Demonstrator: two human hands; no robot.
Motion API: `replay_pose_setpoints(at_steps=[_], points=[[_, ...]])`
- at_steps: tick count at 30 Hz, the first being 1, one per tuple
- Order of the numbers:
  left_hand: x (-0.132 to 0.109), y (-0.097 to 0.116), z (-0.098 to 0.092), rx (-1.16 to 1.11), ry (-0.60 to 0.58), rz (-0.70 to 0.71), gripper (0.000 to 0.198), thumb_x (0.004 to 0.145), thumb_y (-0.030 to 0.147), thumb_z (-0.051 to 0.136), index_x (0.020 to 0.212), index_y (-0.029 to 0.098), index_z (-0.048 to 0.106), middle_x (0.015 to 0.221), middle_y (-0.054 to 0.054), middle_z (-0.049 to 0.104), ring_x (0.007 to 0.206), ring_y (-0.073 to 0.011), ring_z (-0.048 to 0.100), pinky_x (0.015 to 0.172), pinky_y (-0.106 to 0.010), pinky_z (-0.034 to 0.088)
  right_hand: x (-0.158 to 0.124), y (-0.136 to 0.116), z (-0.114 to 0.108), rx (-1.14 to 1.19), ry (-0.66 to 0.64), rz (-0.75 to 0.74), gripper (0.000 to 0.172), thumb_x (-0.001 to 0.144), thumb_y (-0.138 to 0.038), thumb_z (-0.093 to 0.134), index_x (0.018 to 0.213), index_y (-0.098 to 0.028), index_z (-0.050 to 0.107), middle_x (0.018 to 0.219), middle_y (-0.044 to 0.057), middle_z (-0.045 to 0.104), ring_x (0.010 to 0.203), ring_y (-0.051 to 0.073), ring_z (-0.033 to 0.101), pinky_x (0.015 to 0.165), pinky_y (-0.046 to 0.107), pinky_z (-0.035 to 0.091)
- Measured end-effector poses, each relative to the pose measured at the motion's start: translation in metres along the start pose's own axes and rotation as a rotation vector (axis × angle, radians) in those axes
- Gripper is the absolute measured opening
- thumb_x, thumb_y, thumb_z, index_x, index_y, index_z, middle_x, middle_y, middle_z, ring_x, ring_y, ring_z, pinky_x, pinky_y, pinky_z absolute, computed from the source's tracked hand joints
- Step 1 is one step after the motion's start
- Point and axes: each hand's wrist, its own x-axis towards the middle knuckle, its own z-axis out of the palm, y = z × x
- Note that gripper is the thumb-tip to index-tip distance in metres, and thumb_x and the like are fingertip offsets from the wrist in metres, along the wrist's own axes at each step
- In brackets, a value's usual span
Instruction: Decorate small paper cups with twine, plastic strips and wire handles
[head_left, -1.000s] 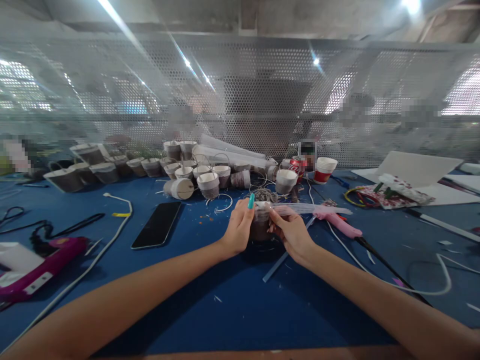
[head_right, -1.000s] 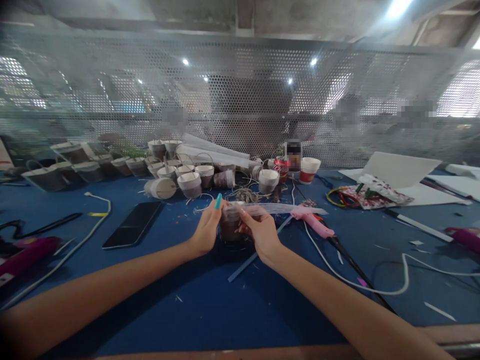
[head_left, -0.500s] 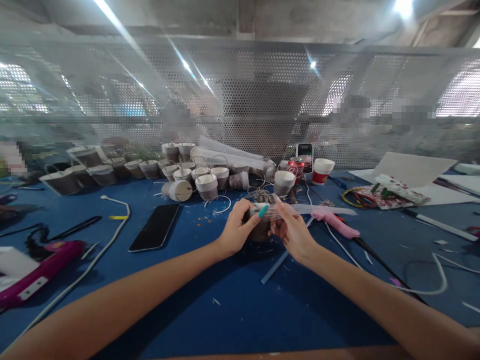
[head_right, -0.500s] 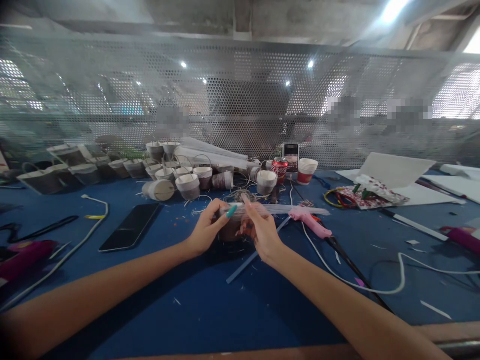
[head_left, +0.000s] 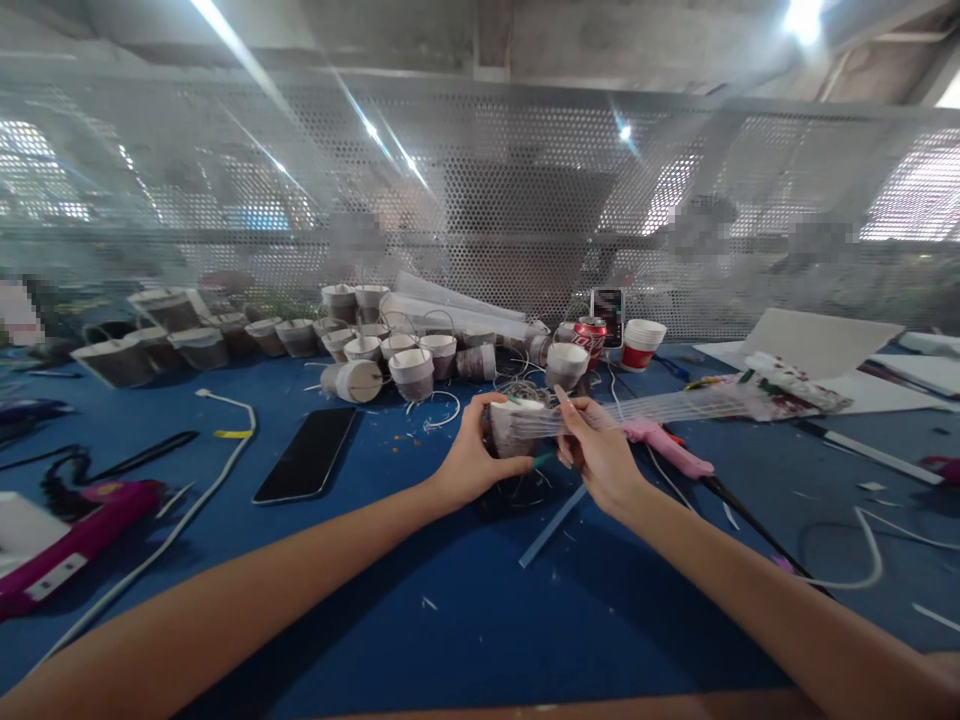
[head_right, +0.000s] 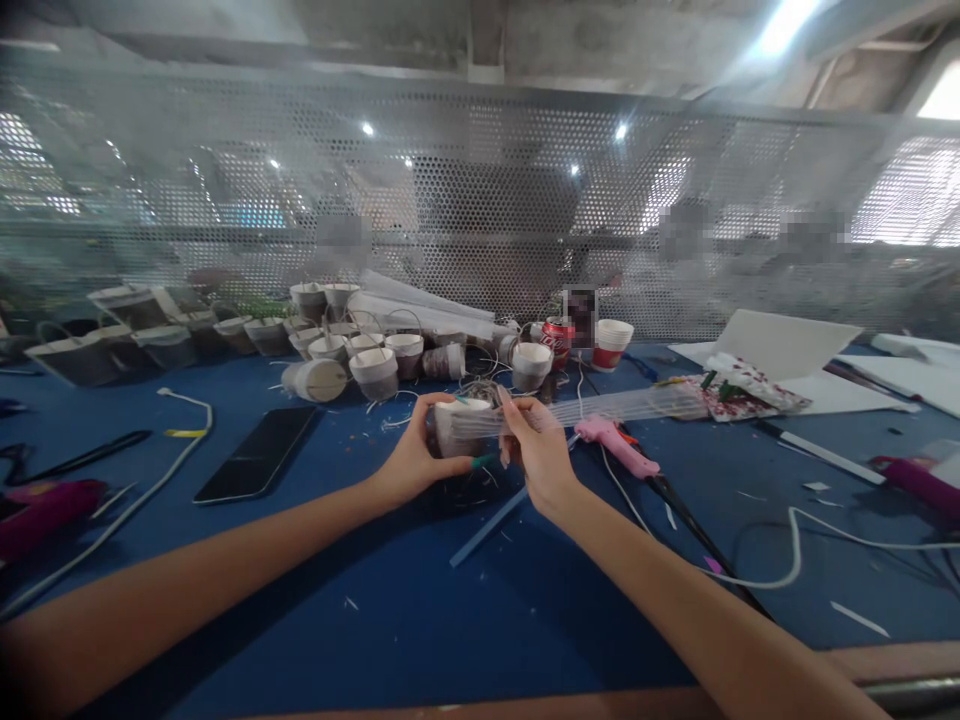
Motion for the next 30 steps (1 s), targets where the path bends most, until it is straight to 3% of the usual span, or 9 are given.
replay_pose_setpoints(at_steps=[10,18,30], points=[[0.0028,0.0028,-0.0034,-0.27,-0.079,-0.118,0.068,0.052,0.016,0.078,0.104,0.024,0.035,0.1,-0.003,0.051,0.085,-0.0174,0.055,0.069,-0.031,0.049,0.0002,-0.0031,-0.005,-0.215,0.061,-0.234,0.025,0.066,-0.035,0.069,0.074,-0.019,0.053,0.057,-0.007,0.052,0.038,0.006,0.046,0.032,0.018,0.041],[0.0025,0.0017,-0.005,-0.424,-0.092,-0.17,0.063,0.053,0.011,0.076,0.102,0.023,0.039,0.099,-0.002,0.052,0.088,-0.0184,0.054,0.068,-0.03,0.05,-0.0005,-0.0037,-0.004,-0.211,0.066,-0.186,0.027,0.065,-0.037,0.07,0.074,-0.02,0.051,0.051,-0.008,0.05,0.036,0.008,0.046,0.031,0.021,0.04],[0.0013,0.0051,-0.0098,-0.624,-0.24,-0.301,0.065,0.057,0.009,0.071,0.11,0.031,0.041,0.109,-0.001,0.053,0.094,-0.0208,0.056,0.075,-0.039,0.05,0.0015,0.0,-0.0034,-0.136,0.083,-0.172,0.031,0.061,-0.036,0.073,0.076,-0.02,0.05,0.048,-0.01,0.05,0.031,0.007,0.043,0.027,0.019,0.037]])
